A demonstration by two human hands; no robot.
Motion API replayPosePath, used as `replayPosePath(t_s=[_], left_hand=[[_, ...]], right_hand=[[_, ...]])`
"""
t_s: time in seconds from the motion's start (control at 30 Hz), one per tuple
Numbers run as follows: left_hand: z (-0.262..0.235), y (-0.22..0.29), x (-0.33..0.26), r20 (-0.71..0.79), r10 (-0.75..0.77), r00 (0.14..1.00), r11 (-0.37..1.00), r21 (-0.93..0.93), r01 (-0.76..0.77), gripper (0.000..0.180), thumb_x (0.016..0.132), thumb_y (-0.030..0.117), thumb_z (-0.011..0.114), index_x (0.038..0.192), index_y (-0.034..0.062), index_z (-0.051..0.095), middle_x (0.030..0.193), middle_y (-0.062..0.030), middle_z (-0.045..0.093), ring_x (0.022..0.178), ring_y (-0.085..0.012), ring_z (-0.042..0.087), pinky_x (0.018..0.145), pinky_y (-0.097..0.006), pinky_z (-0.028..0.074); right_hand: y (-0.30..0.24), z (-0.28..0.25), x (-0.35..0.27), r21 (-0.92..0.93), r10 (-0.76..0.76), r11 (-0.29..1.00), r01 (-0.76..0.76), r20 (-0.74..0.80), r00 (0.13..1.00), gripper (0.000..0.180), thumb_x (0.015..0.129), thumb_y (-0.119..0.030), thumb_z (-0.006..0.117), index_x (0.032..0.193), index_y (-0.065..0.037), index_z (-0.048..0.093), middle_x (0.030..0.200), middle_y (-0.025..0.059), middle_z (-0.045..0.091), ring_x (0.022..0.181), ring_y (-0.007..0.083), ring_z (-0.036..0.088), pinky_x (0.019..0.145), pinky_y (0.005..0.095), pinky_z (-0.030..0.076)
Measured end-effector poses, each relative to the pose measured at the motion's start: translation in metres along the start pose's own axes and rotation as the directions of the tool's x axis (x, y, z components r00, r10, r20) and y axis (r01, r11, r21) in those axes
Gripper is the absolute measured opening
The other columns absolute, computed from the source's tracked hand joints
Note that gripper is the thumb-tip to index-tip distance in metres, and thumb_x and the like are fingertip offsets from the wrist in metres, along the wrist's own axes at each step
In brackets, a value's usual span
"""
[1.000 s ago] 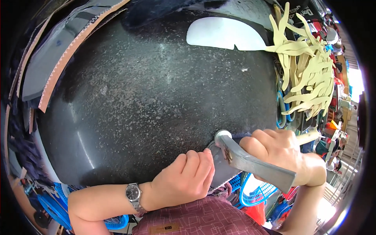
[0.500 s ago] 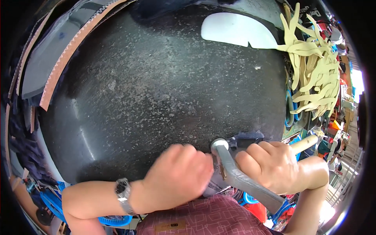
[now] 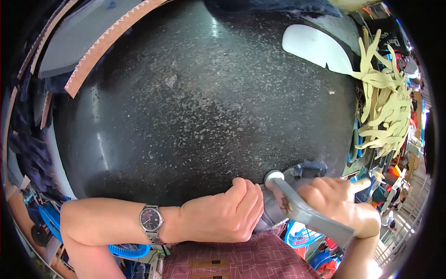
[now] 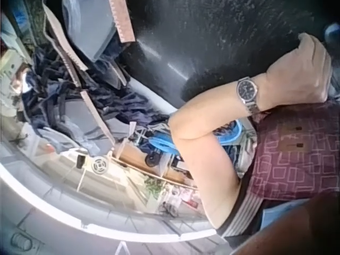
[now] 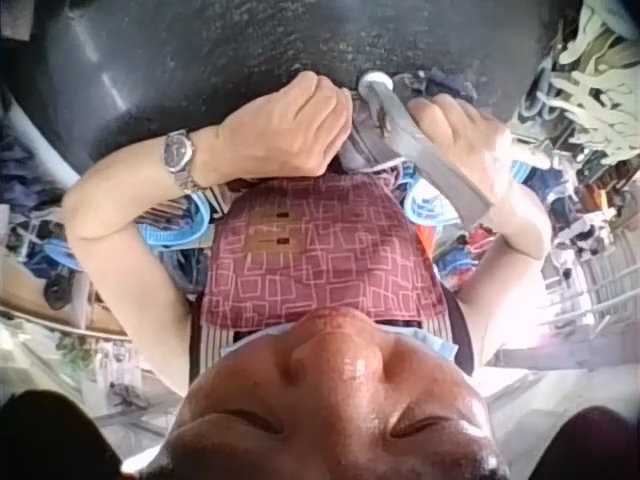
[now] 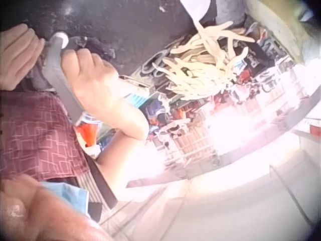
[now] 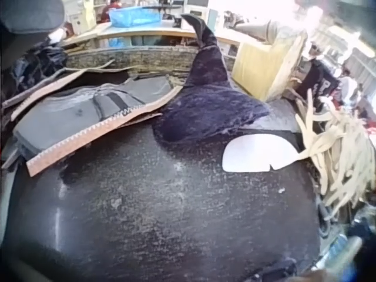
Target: The worker is assembling shoe components by hammering parts together and organizing them in baskets on a factory workbench.
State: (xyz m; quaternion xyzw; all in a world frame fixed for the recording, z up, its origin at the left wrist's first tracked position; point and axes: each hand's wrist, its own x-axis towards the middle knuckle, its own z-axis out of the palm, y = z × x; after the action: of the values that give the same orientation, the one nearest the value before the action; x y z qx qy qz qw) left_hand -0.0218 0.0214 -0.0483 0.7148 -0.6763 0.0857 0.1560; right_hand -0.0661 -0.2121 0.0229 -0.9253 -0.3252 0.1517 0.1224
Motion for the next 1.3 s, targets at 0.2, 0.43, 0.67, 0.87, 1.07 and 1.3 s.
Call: replayPosePath(t_s=[0.2, 0.43, 0.67, 0.87, 1.07, 1.3], left_hand=[[0.002, 0.009, -0.002, -0.003, -0.140, 0.990, 0.990, -0.026, 0.140, 0.024, 0.075, 0.015, 0.060, 0.085, -0.0062, 0.065, 0.075, -0.0096, 0.057, 0.068, -0.0203, 0.054, 0.061, -0.029, 0.046], [0.007, 0.023, -0.021, 0.058, -0.618, 0.784, 0.577, -0.644, 0.503, 0.031, 0.077, 0.018, 0.063, 0.101, -0.0013, 0.062, 0.077, -0.0028, 0.051, 0.062, -0.0110, 0.053, 0.051, -0.026, 0.047], [0.002, 0.033, -0.012, -0.130, -0.348, 0.929, 0.937, -0.004, 0.350, 0.017, 0.077, 0.011, 0.063, 0.086, -0.0013, 0.069, 0.078, -0.0031, 0.056, 0.061, -0.0131, 0.048, 0.050, -0.023, 0.031], [-0.006, 0.025, -0.013, 0.005, -0.480, 0.877, 0.839, -0.290, 0.460, 0.017, 0.077, 0.013, 0.065, 0.089, 0.0011, 0.066, 0.074, -0.0028, 0.055, 0.064, -0.0160, 0.053, 0.050, -0.025, 0.040], [-0.011, 0.018, -0.024, 0.061, -0.429, 0.901, 0.828, -0.371, 0.419, 0.014, 0.070, 0.016, 0.060, 0.077, 0.0047, 0.058, 0.069, -0.0026, 0.043, 0.069, -0.0177, 0.050, 0.053, -0.025, 0.041], [-0.010, 0.010, -0.030, 0.115, -0.524, 0.844, 0.748, -0.413, 0.520, 0.011, 0.070, 0.016, 0.060, 0.077, 0.0069, 0.057, 0.069, -0.0008, 0.043, 0.067, -0.0153, 0.049, 0.054, -0.026, 0.041]], right_hand=[[0.001, -0.001, 0.006, 0.152, 0.011, 0.988, -0.004, -0.046, 0.999, 0.029, 0.068, -0.019, 0.061, 0.092, -0.004, 0.053, 0.067, 0.0023, 0.044, 0.053, 0.0153, 0.054, 0.043, 0.0294, 0.044], [-0.008, 0.010, 0.000, 0.054, 0.062, 0.997, -0.062, -0.001, 0.998, 0.031, 0.068, -0.022, 0.062, 0.092, -0.004, 0.054, 0.064, 0.0015, 0.042, 0.050, 0.0146, 0.052, 0.042, 0.0290, 0.042], [-0.007, 0.010, 0.001, 0.049, -0.001, 0.999, 0.004, -0.058, 0.998, 0.033, 0.066, -0.020, 0.062, 0.094, -0.003, 0.056, 0.065, 0.0007, 0.045, 0.051, 0.0137, 0.054, 0.040, 0.0273, 0.041], [-0.009, 0.006, 0.011, 0.052, -0.035, 0.998, 0.036, -0.028, 0.999, 0.033, 0.066, -0.019, 0.063, 0.093, -0.003, 0.055, 0.066, 0.0014, 0.045, 0.050, 0.0143, 0.053, 0.042, 0.0289, 0.043], [-0.004, 0.005, 0.014, 0.202, 0.048, 0.978, -0.048, 0.006, 0.999, 0.029, 0.071, -0.019, 0.061, 0.095, -0.005, 0.053, 0.066, 0.0017, 0.045, 0.055, 0.0167, 0.057, 0.045, 0.0305, 0.046], [-0.017, 0.005, 0.014, 0.216, 0.031, 0.975, -0.047, 0.077, 0.997, 0.040, 0.058, -0.012, 0.070, 0.094, -0.002, 0.055, 0.073, 0.0078, 0.054, 0.058, 0.0244, 0.060, 0.047, 0.0347, 0.045]])
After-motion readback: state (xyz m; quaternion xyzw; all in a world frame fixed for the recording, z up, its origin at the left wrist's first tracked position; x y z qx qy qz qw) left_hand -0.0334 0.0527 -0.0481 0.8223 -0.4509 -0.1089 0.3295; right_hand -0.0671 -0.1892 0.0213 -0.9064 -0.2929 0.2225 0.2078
